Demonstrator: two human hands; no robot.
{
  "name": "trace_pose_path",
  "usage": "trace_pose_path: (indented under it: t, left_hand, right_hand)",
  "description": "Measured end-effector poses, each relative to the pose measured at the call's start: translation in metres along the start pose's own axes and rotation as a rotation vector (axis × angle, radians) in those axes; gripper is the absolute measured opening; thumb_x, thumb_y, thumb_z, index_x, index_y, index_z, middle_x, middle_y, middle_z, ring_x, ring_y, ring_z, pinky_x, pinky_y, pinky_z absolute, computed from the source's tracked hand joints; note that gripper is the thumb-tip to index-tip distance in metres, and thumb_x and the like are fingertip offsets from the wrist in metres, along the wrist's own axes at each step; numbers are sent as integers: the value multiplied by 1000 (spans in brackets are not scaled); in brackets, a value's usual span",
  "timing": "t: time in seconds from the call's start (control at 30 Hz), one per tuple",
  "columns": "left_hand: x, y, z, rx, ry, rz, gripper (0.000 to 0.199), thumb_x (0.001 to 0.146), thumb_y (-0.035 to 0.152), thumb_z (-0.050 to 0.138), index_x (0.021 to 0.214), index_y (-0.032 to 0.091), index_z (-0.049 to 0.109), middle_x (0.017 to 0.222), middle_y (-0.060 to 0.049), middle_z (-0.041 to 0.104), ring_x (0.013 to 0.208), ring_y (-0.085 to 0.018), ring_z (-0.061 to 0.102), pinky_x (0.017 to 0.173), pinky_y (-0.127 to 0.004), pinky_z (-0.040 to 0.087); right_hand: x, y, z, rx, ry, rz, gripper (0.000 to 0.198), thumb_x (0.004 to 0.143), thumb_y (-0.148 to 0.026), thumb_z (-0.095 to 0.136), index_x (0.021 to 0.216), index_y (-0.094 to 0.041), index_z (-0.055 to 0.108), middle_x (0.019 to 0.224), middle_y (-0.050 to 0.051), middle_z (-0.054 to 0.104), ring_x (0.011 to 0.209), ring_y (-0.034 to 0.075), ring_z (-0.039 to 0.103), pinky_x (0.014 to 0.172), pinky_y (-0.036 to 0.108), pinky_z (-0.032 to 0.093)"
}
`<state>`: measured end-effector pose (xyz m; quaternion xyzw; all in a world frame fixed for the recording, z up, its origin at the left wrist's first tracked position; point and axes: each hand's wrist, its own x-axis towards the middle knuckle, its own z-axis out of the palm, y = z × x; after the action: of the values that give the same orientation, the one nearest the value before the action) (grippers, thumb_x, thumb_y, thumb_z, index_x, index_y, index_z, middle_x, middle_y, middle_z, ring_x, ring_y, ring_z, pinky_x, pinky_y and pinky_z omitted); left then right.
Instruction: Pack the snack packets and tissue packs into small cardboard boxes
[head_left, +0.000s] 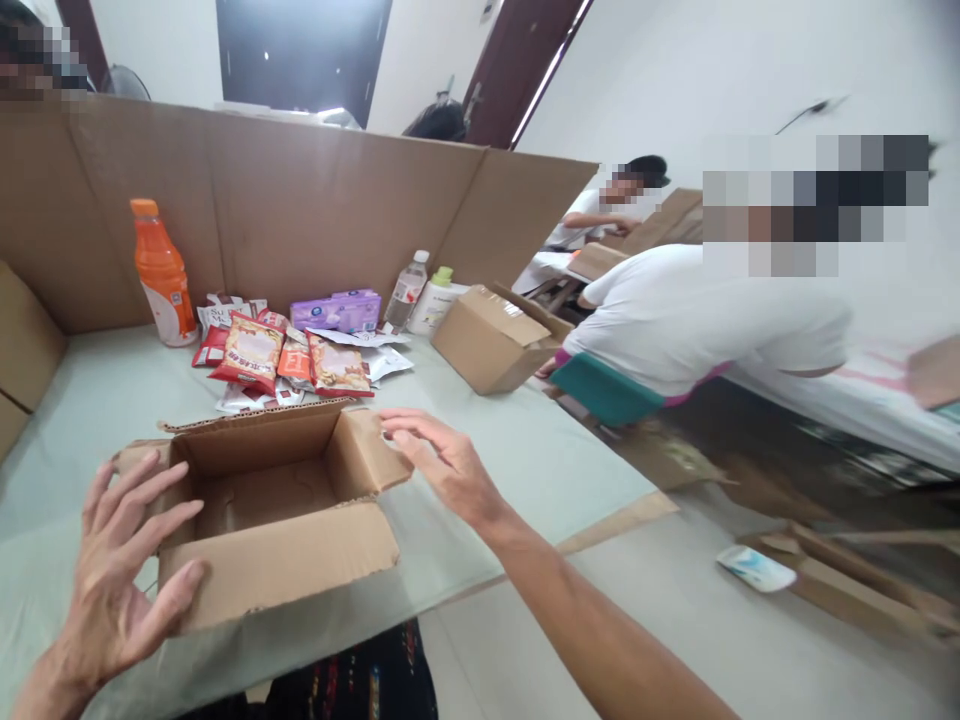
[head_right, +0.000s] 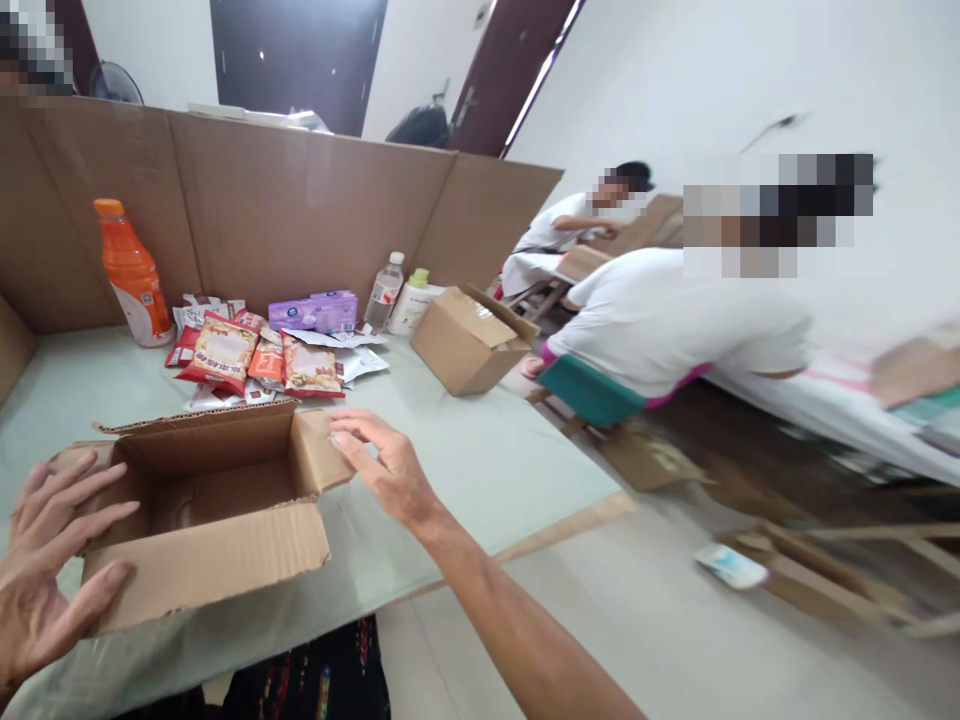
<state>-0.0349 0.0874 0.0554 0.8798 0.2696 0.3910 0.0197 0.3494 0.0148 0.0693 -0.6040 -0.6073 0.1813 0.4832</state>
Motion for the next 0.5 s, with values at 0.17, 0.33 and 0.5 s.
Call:
trace_pose_path:
  t: [0.17,0.33,0.5]
  left_hand:
    - [-3,5,11,-70,76,-30,48,82,36,60,129,39,61,138,-7,63,149,-44,41,130,-76,5]
    - [-15,-3,17,-105,68,-20,52,78,39,60,130,37,62,136,-8,63,150,-46,37,128,-79,3]
    - [-27,-4,20,-117,37,-87,53,79,42,62,132,42,64,141,-5,63,148,-46,40,128,-78,11]
  right_hand:
    - [52,49,0,-24,91,267,36,86,-51,64,103,-21,76,115,10,77,106,27,69,97,40,53]
    - [122,99,19,-100,111,443,28,78,-43,72,91,-19,69,101,8,76,99,25,65,96,39,50]
    - [161,120,44,-73,75,574,32,73,-46,81,79,-19,63,77,4,71,87,23,64,79,32,51]
